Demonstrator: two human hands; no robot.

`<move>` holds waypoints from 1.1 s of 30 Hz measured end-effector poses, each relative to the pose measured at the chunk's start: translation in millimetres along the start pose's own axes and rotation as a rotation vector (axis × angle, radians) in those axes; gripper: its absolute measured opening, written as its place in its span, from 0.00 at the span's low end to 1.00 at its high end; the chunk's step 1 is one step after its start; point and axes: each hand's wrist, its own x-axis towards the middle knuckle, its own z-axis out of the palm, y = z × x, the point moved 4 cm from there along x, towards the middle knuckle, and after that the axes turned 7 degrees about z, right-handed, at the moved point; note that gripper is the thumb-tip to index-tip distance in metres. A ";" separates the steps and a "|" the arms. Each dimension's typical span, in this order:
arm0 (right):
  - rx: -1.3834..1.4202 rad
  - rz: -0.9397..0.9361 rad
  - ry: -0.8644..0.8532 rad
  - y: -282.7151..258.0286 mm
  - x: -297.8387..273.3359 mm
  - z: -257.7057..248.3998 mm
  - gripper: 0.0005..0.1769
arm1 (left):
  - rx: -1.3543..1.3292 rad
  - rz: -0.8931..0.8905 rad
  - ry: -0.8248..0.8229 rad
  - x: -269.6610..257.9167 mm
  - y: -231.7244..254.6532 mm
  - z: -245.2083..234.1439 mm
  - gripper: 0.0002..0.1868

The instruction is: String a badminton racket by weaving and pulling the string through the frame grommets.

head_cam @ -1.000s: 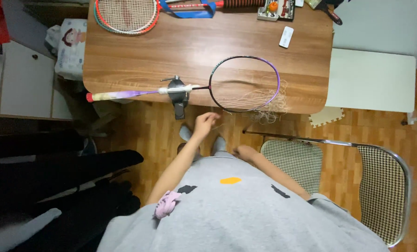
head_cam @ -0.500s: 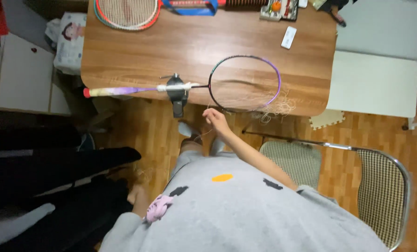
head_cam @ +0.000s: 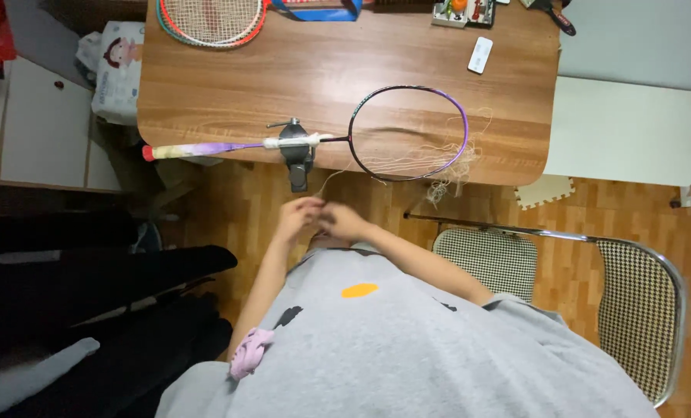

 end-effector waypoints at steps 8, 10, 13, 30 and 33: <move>1.326 0.305 0.300 48.6 10.0 -41.0 0.08 | -0.050 -0.190 0.864 -73.6 -187.6 -171.4 0.11; 1.180 0.254 0.220 47.5 10.3 -14.6 0.07 | 0.086 -0.160 0.786 -63.0 -172.9 -144.0 0.12; 1.189 0.240 0.042 6.5 6.7 -2.2 0.10 | 0.292 -0.116 0.667 -56.0 -169.5 -122.2 0.15; -0.345 -0.226 -0.250 -18.0 -21.3 20.0 0.14 | 0.570 0.292 -0.124 56.8 50.7 50.3 0.26; -0.076 -0.178 -0.367 -10.3 -20.4 9.8 0.11 | 0.593 0.209 -0.243 55.5 32.8 -5.7 0.13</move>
